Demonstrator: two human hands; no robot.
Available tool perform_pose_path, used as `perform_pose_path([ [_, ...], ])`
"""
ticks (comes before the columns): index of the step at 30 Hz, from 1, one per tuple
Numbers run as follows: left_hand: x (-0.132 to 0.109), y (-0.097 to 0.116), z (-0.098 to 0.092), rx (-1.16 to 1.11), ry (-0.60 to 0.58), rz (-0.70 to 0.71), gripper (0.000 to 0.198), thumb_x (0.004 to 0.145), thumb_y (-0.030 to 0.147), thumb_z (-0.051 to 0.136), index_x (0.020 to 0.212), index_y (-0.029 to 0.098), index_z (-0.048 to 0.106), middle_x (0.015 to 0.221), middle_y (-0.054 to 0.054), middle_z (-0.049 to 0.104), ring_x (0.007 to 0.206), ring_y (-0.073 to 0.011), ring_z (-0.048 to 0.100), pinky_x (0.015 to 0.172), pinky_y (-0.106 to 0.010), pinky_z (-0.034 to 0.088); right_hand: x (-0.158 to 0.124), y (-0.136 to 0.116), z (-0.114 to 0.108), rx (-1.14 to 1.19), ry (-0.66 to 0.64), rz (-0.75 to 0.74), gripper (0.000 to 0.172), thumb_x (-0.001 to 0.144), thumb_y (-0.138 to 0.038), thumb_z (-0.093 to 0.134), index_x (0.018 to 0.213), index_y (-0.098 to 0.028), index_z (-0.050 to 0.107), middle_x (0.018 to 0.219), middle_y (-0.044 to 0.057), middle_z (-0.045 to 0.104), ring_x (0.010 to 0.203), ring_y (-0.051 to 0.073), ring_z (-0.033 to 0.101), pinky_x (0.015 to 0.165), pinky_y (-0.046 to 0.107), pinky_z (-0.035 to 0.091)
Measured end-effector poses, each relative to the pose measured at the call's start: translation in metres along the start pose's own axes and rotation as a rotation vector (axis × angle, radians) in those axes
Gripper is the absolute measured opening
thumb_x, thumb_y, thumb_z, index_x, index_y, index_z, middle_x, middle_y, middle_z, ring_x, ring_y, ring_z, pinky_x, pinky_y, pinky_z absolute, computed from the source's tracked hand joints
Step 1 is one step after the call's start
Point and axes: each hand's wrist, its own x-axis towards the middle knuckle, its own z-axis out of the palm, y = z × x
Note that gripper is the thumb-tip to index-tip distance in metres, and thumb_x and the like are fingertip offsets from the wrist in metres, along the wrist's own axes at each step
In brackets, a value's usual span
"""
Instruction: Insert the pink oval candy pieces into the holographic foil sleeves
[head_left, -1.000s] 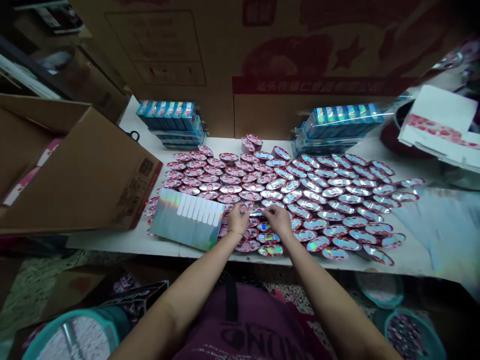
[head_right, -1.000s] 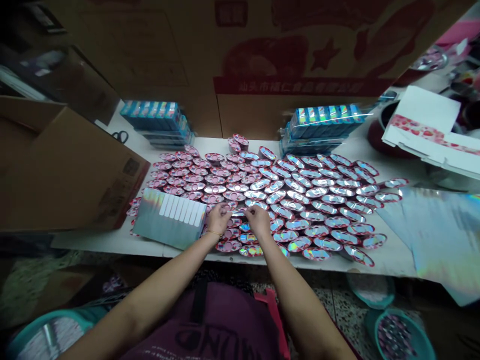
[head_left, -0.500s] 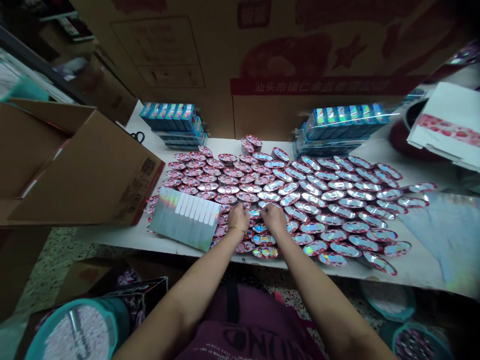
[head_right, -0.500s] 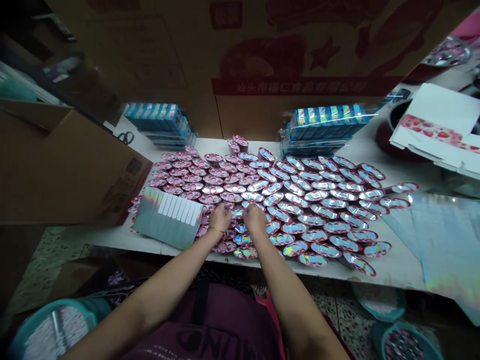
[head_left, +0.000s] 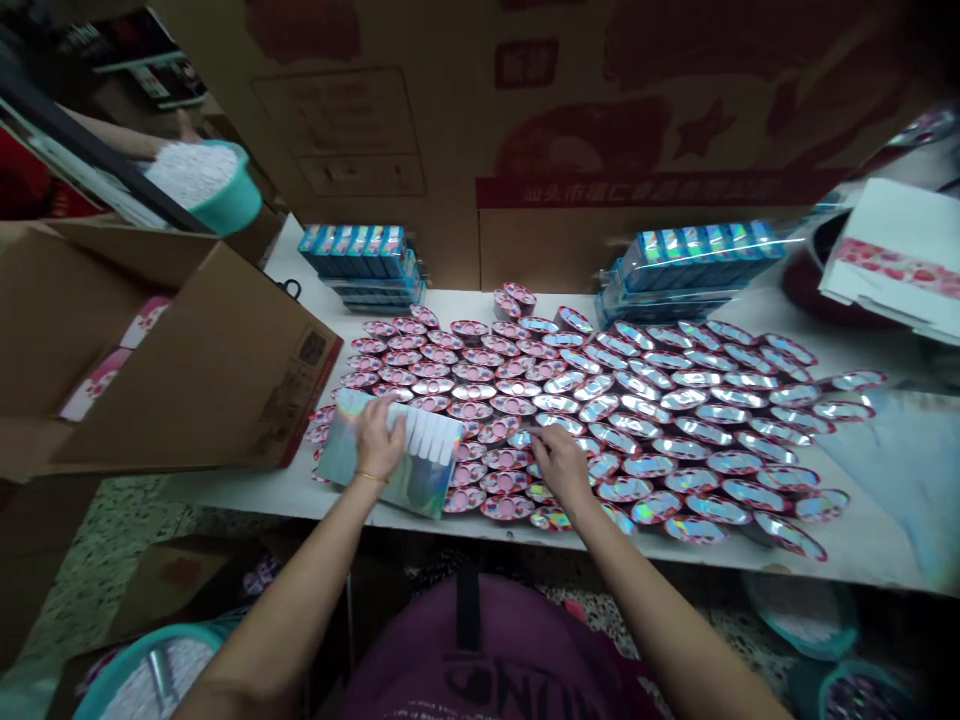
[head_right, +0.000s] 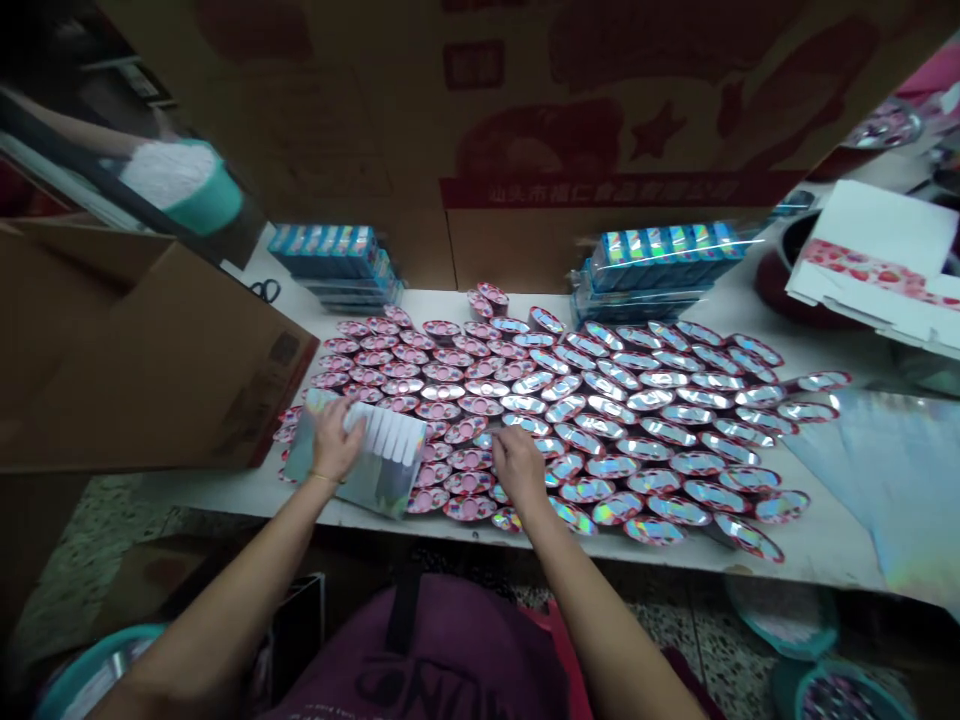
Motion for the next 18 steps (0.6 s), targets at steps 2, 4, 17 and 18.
perform_pose_path([
  [2, 0.023, -0.041, -0.025, 0.118, 0.013, -0.119, 0.054, 0.066, 0.027, 0.056, 0.119, 0.017, 0.046, 0.120, -0.012, 0.047, 0.113, -0.0285, 0.041, 0.095, -0.040, 0.031, 0.008, -0.032, 0.020, 0.052, -0.039, -0.122, 0.025, 0.085, -0.024, 0.039, 0.092, -0.019, 0.062, 0.084, 0.006, 0.059, 0.082, 0.016, 0.054, 0.074, 0.029, 0.042],
  [4, 0.044, -0.077, -0.040, 0.079, -0.031, -0.214, 0.064, 0.061, 0.026, 0.062, 0.121, 0.017, 0.044, 0.116, -0.013, 0.050, 0.108, -0.0284, 0.045, 0.093, -0.040, 0.033, 0.019, -0.069, 0.046, 0.082, -0.074, -0.218, 0.024, 0.085, -0.023, 0.040, 0.094, -0.019, 0.061, 0.087, 0.007, 0.059, 0.084, 0.016, 0.053, 0.076, 0.030, 0.043],
  [17, 0.056, -0.136, -0.027, -0.652, -0.106, -0.419, 0.021, 0.056, 0.034, 0.061, 0.067, 0.015, 0.060, 0.057, 0.004, 0.053, 0.057, -0.0108, 0.049, 0.055, -0.021, 0.039, 0.083, -0.179, 0.183, -0.401, -0.317, -0.315, 0.024, 0.085, -0.017, 0.039, 0.102, -0.017, 0.056, 0.101, 0.011, 0.054, 0.088, 0.021, 0.045, 0.071, 0.033, 0.040],
  [18, 0.054, -0.134, -0.027, -0.681, -0.100, -0.412, 0.021, 0.056, 0.034, 0.062, 0.066, 0.015, 0.060, 0.057, 0.004, 0.053, 0.057, -0.0106, 0.048, 0.056, -0.021, 0.039, 0.081, -0.177, 0.183, -0.423, -0.334, -0.346, 0.027, 0.084, -0.015, 0.038, 0.105, -0.015, 0.055, 0.103, 0.011, 0.054, 0.088, 0.022, 0.046, 0.071, 0.033, 0.040],
])
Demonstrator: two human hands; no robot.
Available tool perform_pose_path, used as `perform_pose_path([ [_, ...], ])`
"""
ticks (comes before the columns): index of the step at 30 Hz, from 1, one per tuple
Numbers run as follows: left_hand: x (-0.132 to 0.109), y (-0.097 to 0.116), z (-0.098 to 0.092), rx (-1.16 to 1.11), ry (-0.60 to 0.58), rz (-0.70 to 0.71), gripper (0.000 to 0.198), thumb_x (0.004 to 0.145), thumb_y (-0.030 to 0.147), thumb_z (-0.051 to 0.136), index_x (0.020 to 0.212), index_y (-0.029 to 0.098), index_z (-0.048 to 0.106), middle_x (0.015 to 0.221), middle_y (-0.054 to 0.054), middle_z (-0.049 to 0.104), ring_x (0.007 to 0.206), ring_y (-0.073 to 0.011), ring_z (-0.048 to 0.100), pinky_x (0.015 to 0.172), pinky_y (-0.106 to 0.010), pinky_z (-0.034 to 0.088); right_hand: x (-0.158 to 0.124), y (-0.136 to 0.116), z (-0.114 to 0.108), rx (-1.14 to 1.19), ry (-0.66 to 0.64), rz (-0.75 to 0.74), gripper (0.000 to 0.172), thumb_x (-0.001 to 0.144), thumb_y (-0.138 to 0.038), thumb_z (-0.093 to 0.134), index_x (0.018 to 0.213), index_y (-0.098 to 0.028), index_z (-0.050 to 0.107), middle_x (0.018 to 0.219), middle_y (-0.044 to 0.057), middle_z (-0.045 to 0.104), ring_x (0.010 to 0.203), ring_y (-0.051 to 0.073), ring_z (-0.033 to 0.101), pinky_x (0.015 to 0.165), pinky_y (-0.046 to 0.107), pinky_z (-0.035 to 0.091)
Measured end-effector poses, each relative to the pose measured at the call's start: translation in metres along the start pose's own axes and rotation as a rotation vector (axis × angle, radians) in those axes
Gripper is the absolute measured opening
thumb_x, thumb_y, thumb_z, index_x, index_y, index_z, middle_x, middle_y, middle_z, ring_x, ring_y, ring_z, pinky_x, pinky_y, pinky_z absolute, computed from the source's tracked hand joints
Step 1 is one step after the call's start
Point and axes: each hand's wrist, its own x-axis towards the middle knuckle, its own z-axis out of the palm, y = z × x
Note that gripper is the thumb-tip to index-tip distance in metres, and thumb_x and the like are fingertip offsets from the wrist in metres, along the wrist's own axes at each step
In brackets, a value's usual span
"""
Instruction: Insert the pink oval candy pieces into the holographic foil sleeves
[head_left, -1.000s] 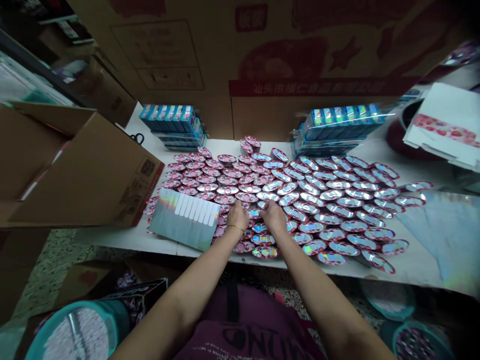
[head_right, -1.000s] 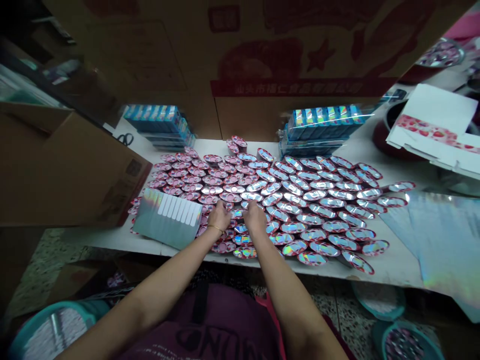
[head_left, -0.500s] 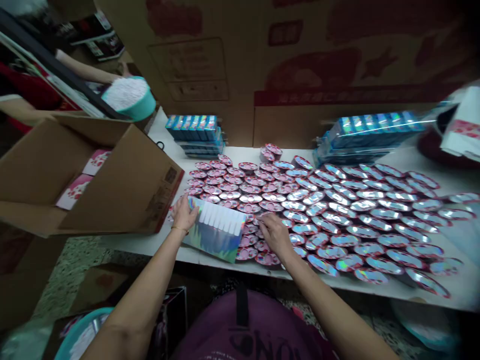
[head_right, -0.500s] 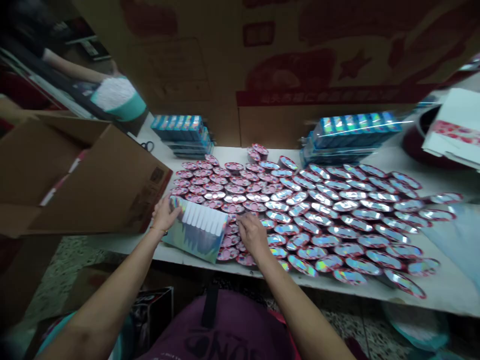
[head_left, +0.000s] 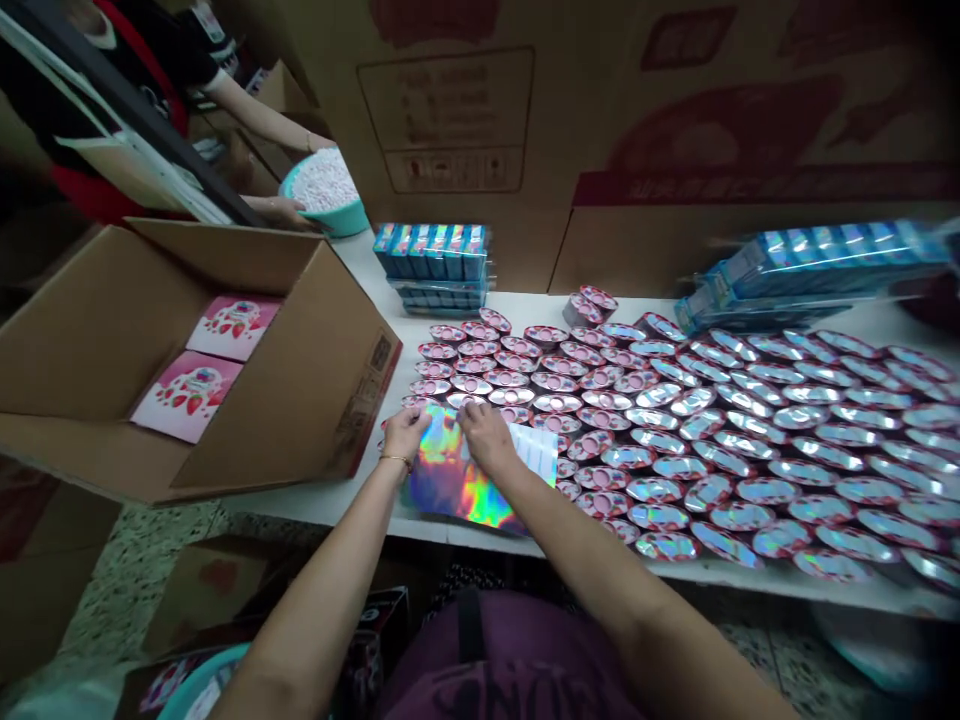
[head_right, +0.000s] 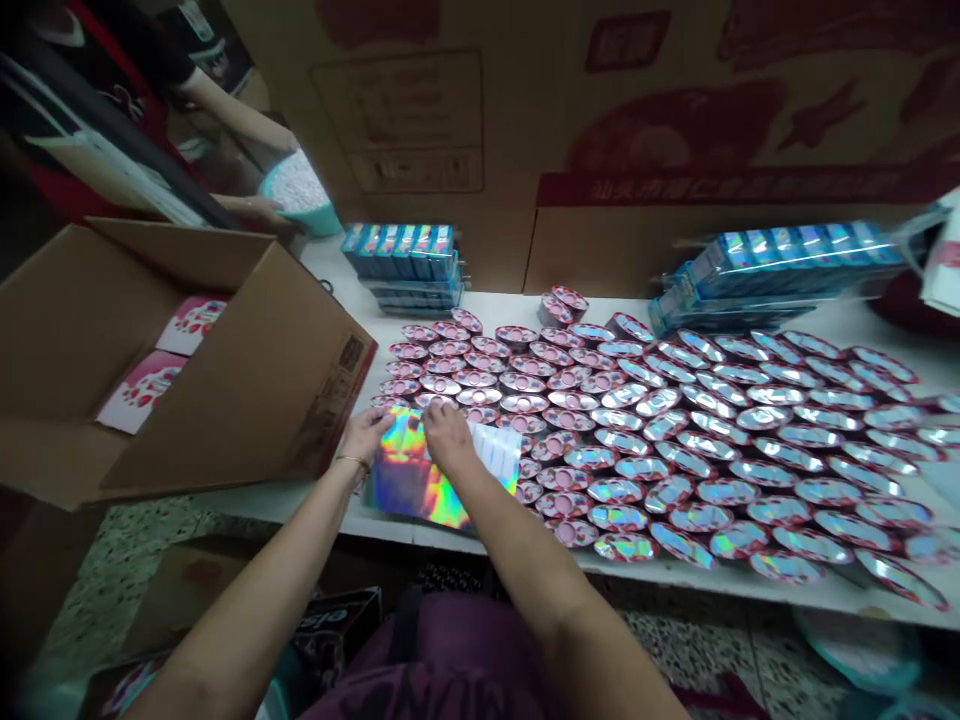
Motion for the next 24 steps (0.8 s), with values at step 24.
perform_pose_path([
  [24, -0.134, 0.049, 0.152, -0.186, -0.580, -0.278, 0.049, 0.066, 0.052, 0.057, 0.096, 0.013, 0.062, 0.080, -0.007, 0.064, 0.066, -0.0126, 0.055, 0.054, -0.021, 0.037, -0.177, 0.090, -0.064, 1.608, 0.489, 0.981, 0.026, 0.059, -0.036, 0.068, 0.074, -0.017, 0.061, 0.055, -0.003, 0.057, 0.048, 0.009, 0.049, 0.048, 0.021, 0.038],
])
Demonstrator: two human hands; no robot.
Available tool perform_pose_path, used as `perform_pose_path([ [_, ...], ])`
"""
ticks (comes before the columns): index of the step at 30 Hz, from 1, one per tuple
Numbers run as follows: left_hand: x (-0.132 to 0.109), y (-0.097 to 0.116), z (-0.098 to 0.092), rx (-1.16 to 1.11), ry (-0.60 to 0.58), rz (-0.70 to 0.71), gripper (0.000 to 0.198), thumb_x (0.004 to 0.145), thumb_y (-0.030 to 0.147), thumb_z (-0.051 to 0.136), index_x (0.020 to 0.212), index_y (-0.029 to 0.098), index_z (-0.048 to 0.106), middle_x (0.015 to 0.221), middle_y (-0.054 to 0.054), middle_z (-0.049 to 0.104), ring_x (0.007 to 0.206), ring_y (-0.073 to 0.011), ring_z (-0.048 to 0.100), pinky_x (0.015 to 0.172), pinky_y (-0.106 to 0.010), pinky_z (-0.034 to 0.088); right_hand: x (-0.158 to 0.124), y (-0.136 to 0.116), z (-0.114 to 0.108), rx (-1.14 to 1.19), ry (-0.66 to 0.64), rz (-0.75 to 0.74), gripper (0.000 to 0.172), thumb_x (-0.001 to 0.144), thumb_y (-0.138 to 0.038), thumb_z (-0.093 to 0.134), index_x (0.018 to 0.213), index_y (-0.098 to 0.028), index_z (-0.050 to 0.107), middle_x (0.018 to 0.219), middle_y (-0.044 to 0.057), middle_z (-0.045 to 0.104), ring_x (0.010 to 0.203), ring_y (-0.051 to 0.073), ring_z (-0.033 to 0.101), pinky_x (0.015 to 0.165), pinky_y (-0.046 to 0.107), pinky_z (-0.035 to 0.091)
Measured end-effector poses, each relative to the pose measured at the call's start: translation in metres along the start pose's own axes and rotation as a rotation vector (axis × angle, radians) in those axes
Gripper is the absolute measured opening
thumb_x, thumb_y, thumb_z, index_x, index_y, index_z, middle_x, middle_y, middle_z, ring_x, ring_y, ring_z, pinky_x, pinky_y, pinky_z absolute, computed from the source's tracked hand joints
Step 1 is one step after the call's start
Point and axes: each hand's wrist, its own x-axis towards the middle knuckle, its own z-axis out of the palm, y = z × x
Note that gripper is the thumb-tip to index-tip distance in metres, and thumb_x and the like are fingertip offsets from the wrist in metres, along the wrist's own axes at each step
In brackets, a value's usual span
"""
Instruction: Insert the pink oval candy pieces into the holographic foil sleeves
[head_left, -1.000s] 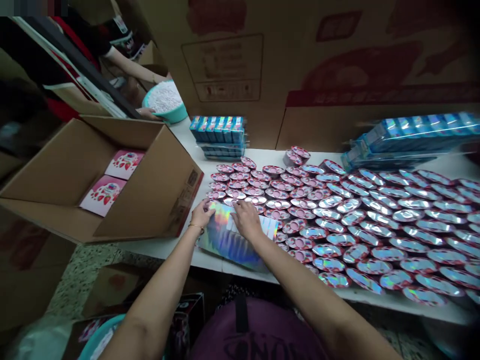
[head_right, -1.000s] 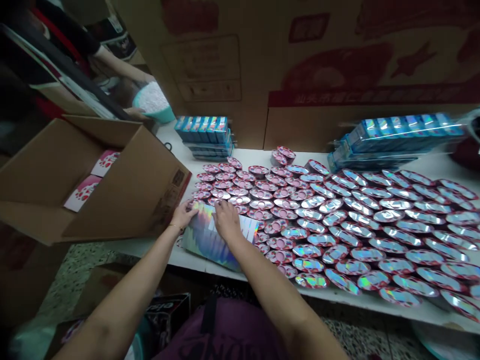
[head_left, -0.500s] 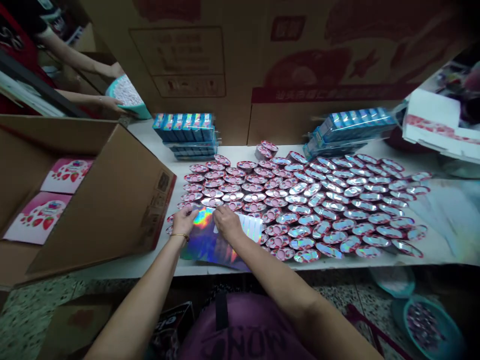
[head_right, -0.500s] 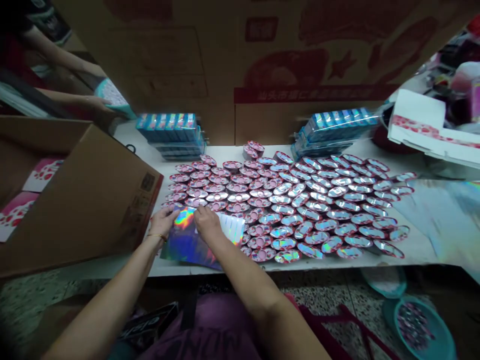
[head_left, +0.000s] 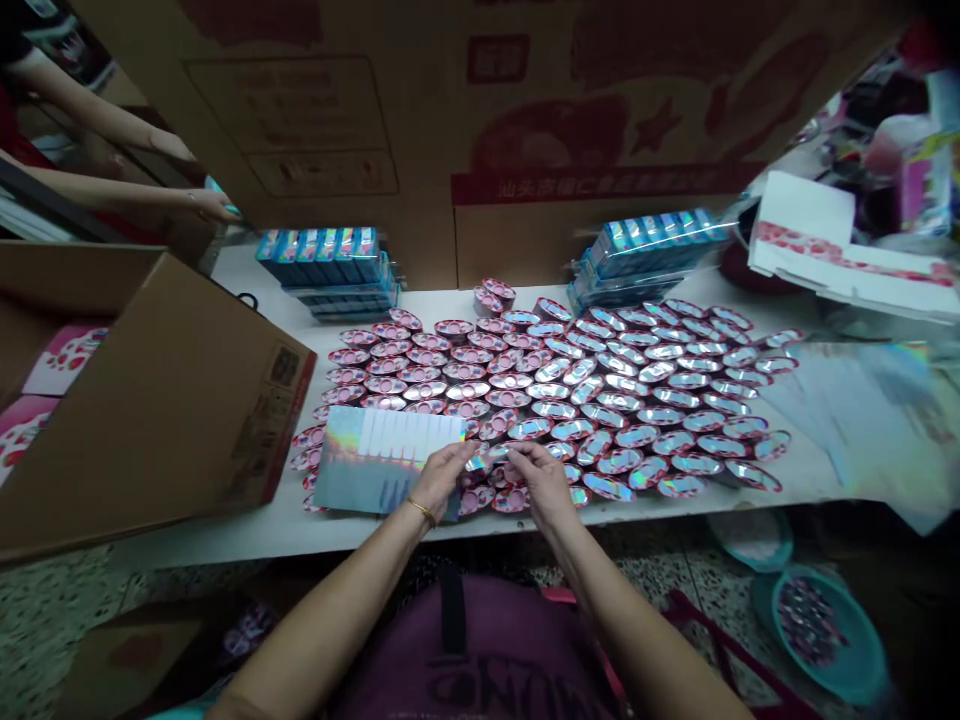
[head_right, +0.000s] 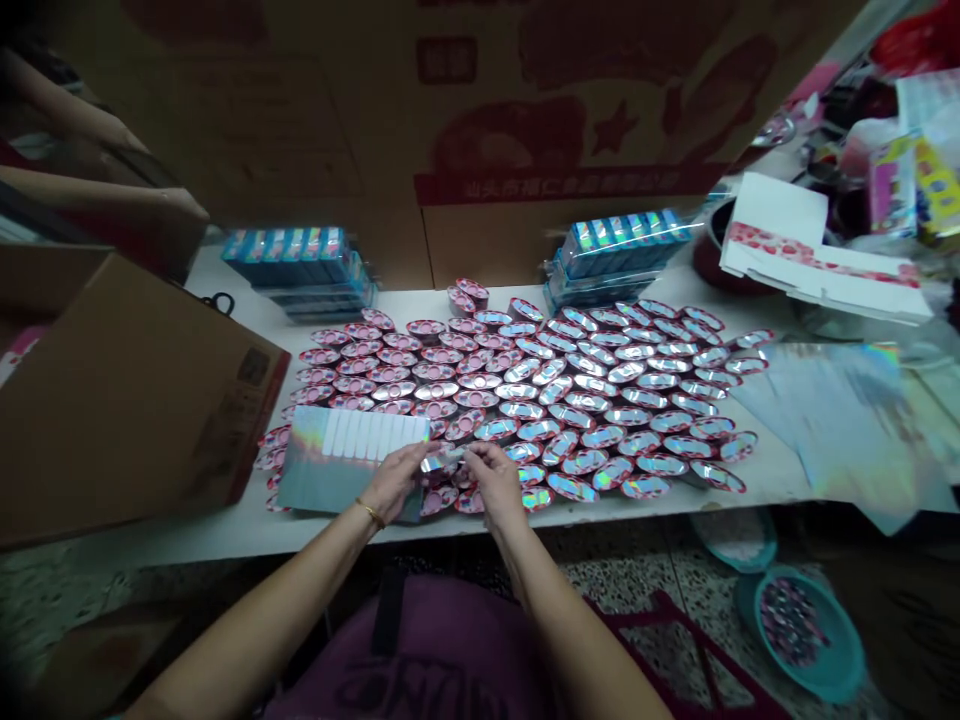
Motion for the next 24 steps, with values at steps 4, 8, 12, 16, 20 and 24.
perform_pose_path([
  [4, 0.006, -0.023, 0.022, -0.045, 0.071, 0.034, 0.048, 0.057, 0.035, 0.069, 0.097, 0.010, 0.060, 0.064, -0.001, 0.060, 0.055, -0.0082, 0.050, 0.055, -0.020, 0.037, 0.005, 0.014, -0.023, -0.021, 0.068, -0.053, 0.026, 0.059, -0.037, 0.068, 0.074, -0.016, 0.061, 0.059, -0.002, 0.059, 0.053, 0.011, 0.052, 0.056, 0.024, 0.041],
  [8, 0.026, -0.039, 0.031, 0.217, 0.184, 0.154, 0.037, 0.062, 0.027, 0.063, 0.095, 0.011, 0.059, 0.058, 0.003, 0.055, 0.054, -0.0085, 0.049, 0.057, -0.021, 0.039, 0.017, 0.030, -0.036, -0.166, 0.186, -0.145, 0.026, 0.062, -0.039, 0.063, 0.074, -0.015, 0.063, 0.066, 0.000, 0.061, 0.058, 0.012, 0.051, 0.059, 0.025, 0.040],
  [12, 0.041, -0.043, 0.042, 0.562, 0.308, 0.233, 0.031, 0.067, 0.021, 0.057, 0.098, 0.016, 0.056, 0.063, 0.002, 0.058, 0.061, -0.0108, 0.053, 0.062, -0.022, 0.040, 0.033, 0.040, -0.041, -0.496, 0.323, -0.299, 0.022, 0.068, -0.035, 0.056, 0.072, -0.015, 0.063, 0.065, 0.002, 0.060, 0.060, 0.014, 0.050, 0.062, 0.027, 0.039],
  [16, 0.043, -0.040, 0.050, 0.795, 0.349, 0.252, 0.031, 0.069, 0.019, 0.054, 0.101, 0.015, 0.055, 0.067, 0.001, 0.060, 0.067, -0.0129, 0.056, 0.066, -0.024, 0.041, 0.041, 0.043, -0.042, -0.805, 0.351, -0.490, 0.020, 0.073, -0.031, 0.050, 0.070, -0.016, 0.063, 0.067, 0.004, 0.059, 0.067, 0.016, 0.050, 0.067, 0.028, 0.036],
  [20, 0.041, -0.038, 0.054, 0.938, 0.365, 0.243, 0.032, 0.072, 0.020, 0.052, 0.104, 0.017, 0.052, 0.071, 0.000, 0.062, 0.070, -0.0137, 0.057, 0.067, -0.024, 0.040, 0.040, 0.046, -0.041, -1.019, 0.371, -0.552, 0.019, 0.077, -0.027, 0.047, 0.072, -0.017, 0.063, 0.073, 0.005, 0.061, 0.074, 0.018, 0.048, 0.069, 0.029, 0.031],
  [24, 0.039, -0.035, 0.057, 1.078, 0.345, 0.225, 0.029, 0.074, 0.023, 0.051, 0.102, 0.016, 0.050, 0.076, -0.003, 0.062, 0.073, -0.0161, 0.057, 0.069, -0.026, 0.041, 0.039, 0.045, -0.042, -1.172, 0.368, -0.550, 0.017, 0.079, -0.026, 0.045, 0.078, -0.018, 0.060, 0.075, 0.005, 0.060, 0.074, 0.018, 0.047, 0.068, 0.029, 0.028],
])
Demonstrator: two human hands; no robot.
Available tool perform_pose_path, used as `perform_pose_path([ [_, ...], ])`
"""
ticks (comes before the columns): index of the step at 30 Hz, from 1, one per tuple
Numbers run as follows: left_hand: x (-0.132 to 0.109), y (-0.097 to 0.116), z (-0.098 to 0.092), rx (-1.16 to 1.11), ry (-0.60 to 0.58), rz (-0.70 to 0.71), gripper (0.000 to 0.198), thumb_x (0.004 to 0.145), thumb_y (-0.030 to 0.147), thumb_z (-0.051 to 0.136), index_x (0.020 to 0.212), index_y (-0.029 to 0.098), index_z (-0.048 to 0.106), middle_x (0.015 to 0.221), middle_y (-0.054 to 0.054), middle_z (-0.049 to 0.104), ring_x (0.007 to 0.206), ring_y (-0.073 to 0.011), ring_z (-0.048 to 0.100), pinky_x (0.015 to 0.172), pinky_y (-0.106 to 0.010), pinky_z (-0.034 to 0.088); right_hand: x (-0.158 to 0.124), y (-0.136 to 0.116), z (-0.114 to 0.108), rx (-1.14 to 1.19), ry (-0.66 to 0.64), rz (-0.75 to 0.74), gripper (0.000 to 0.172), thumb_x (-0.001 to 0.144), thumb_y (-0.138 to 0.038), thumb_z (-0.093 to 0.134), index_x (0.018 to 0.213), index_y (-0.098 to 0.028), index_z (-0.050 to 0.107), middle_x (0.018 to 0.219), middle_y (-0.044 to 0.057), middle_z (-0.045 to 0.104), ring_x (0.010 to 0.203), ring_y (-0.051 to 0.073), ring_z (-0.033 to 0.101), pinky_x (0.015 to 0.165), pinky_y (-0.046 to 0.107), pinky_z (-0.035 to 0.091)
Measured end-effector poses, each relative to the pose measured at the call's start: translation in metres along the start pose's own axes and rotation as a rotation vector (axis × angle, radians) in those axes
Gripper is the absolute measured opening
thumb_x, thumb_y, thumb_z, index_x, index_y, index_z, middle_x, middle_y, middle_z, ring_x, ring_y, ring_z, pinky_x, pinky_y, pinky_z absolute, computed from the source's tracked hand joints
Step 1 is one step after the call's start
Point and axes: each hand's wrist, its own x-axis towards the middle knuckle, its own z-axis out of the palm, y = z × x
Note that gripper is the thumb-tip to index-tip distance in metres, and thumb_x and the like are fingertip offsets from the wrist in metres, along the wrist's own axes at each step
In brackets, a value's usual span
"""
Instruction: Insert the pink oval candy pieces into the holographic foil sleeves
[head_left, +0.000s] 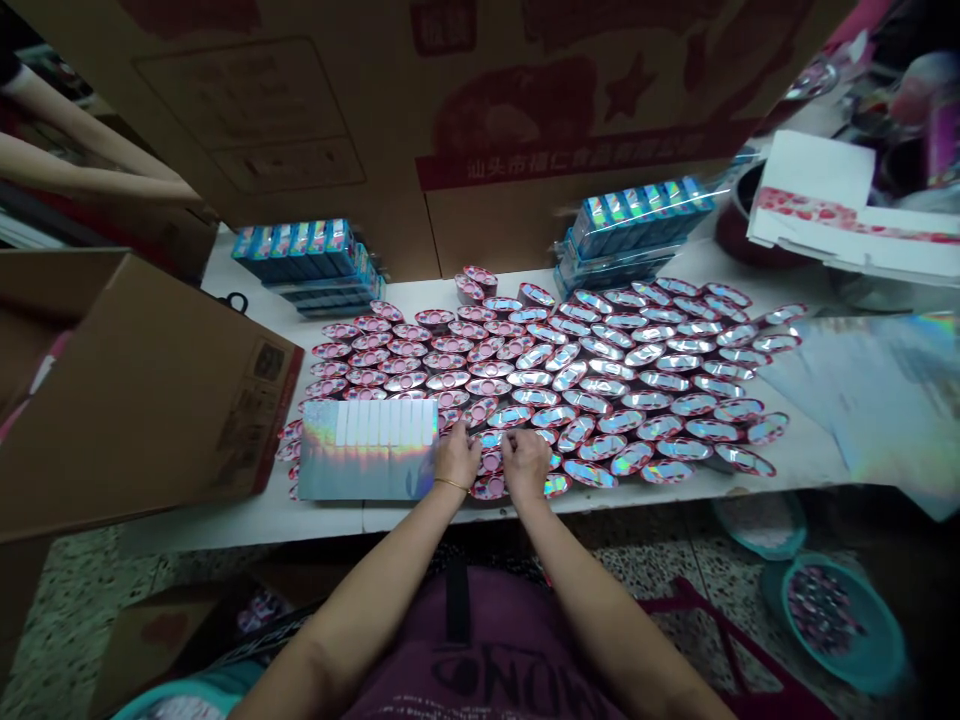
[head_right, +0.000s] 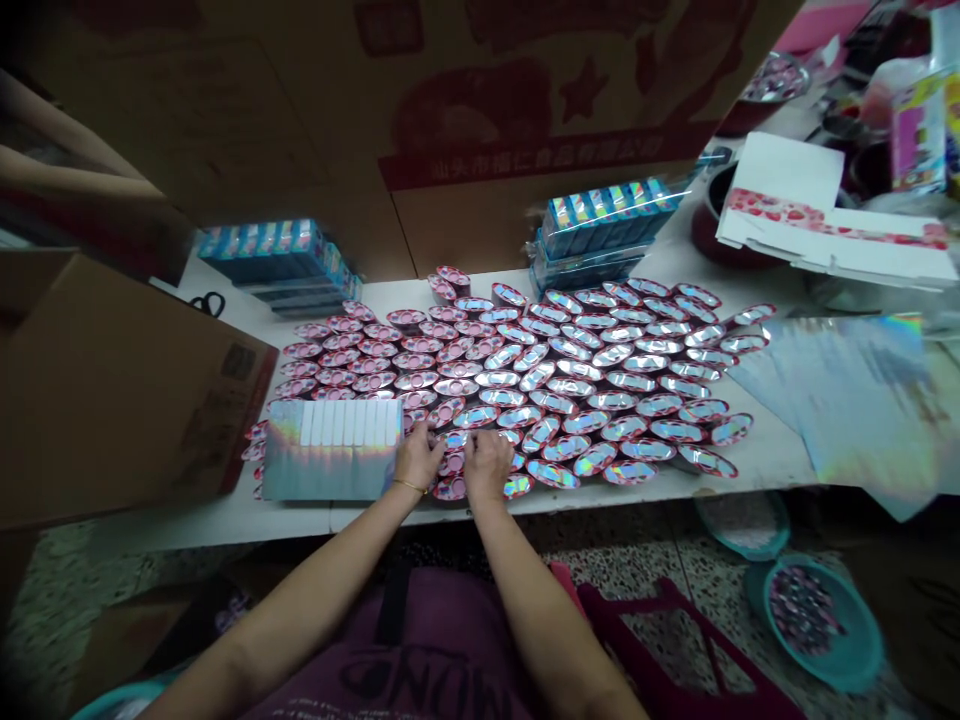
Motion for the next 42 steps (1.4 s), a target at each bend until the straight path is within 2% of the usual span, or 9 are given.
perform_pose_path([
  [5, -0.012, 0.008, -0.010, 0.028, 0.012, 0.071, 0.022, 0.073, 0.016, 0.048, 0.095, 0.014, 0.050, 0.089, -0.008, 0.059, 0.081, -0.0180, 0.056, 0.072, -0.028, 0.041, 0.009, 0.003, -0.008, 0.021, -0.066, -0.010, 0.016, 0.079, -0.028, 0.046, 0.079, -0.018, 0.058, 0.066, 0.002, 0.057, 0.065, 0.016, 0.047, 0.064, 0.027, 0.029],
  [9, -0.013, -0.008, -0.047, -0.180, 0.164, 0.132, 0.023, 0.075, 0.022, 0.047, 0.098, 0.018, 0.050, 0.084, -0.004, 0.057, 0.075, -0.0143, 0.055, 0.070, -0.025, 0.042, 0.019, 0.012, -0.016, -0.021, -0.181, -0.294, 0.020, 0.081, -0.024, 0.044, 0.079, -0.019, 0.063, 0.074, 0.004, 0.059, 0.071, 0.016, 0.050, 0.066, 0.026, 0.031],
  [13, 0.012, -0.077, -0.112, -0.093, 0.484, 0.019, 0.044, 0.072, 0.029, 0.051, 0.113, 0.015, 0.045, 0.110, -0.011, 0.051, 0.096, -0.0219, 0.052, 0.083, -0.034, 0.040, 0.029, 0.024, -0.025, -0.145, -0.345, -0.578, 0.024, 0.080, -0.017, 0.043, 0.087, -0.021, 0.066, 0.078, 0.006, 0.059, 0.072, 0.016, 0.051, 0.067, 0.027, 0.033],
  [16, 0.036, -0.143, -0.150, 0.033, 0.472, -0.193, 0.057, 0.066, 0.031, 0.058, 0.119, 0.014, 0.044, 0.116, -0.015, 0.049, 0.109, -0.0288, 0.045, 0.091, -0.041, 0.034, 0.034, 0.009, -0.022, -0.023, -0.305, -0.613, 0.024, 0.082, -0.022, 0.042, 0.090, -0.020, 0.065, 0.080, 0.006, 0.059, 0.075, 0.016, 0.052, 0.070, 0.027, 0.037],
  [21, 0.060, -0.208, -0.163, -0.254, 0.299, -0.285, 0.050, 0.057, 0.025, 0.063, 0.106, 0.014, 0.056, 0.084, -0.005, 0.062, 0.076, -0.0172, 0.056, 0.075, -0.029, 0.042, 0.033, -0.104, 0.018, 0.305, -0.275, -0.717, 0.024, 0.084, -0.023, 0.041, 0.097, -0.019, 0.061, 0.091, 0.007, 0.058, 0.087, 0.017, 0.051, 0.078, 0.029, 0.041],
  [24, 0.061, -0.212, -0.157, -0.587, 0.323, -0.366, 0.033, 0.052, 0.028, 0.066, 0.082, 0.014, 0.063, 0.068, -0.001, 0.061, 0.065, -0.0133, 0.055, 0.066, -0.025, 0.042, 0.028, -0.179, 0.054, 0.215, -0.304, -0.797, 0.028, 0.083, -0.023, 0.044, 0.108, -0.019, 0.057, 0.101, 0.009, 0.056, 0.091, 0.020, 0.048, 0.079, 0.032, 0.040],
  [27, 0.053, -0.203, -0.156, -0.953, 0.255, -0.392, 0.033, 0.049, 0.035, 0.069, 0.073, 0.013, 0.061, 0.060, 0.001, 0.059, 0.057, -0.0116, 0.053, 0.059, -0.024, 0.042, 0.022, -0.218, 0.084, 0.060, -0.349, -0.829, 0.028, 0.082, -0.020, 0.045, 0.108, -0.019, 0.057, 0.096, 0.009, 0.056, 0.085, 0.021, 0.047, 0.072, 0.032, 0.041],
  [37, 0.039, -0.182, -0.161, -1.181, 0.170, -0.343, 0.036, 0.047, 0.038, 0.071, 0.068, 0.013, 0.056, 0.053, 0.004, 0.054, 0.049, -0.0083, 0.049, 0.051, -0.021, 0.039, -0.001, -0.208, 0.091, 0.120, -0.289, -0.846, 0.026, 0.087, -0.019, 0.037, 0.094, -0.019, 0.062, 0.098, 0.006, 0.058, 0.089, 0.017, 0.047, 0.080, 0.029, 0.039],
  [42, 0.038, -0.171, -0.164, -1.217, 0.063, -0.308, 0.034, 0.049, 0.036, 0.071, 0.067, 0.013, 0.054, 0.053, 0.005, 0.053, 0.048, -0.0075, 0.048, 0.050, -0.020, 0.038, 0.002, -0.208, 0.076, 0.128, -0.247, -0.711, 0.031, 0.085, -0.029, 0.042, 0.114, -0.021, 0.052, 0.106, 0.009, 0.055, 0.095, 0.020, 0.046, 0.081, 0.034, 0.039],
])
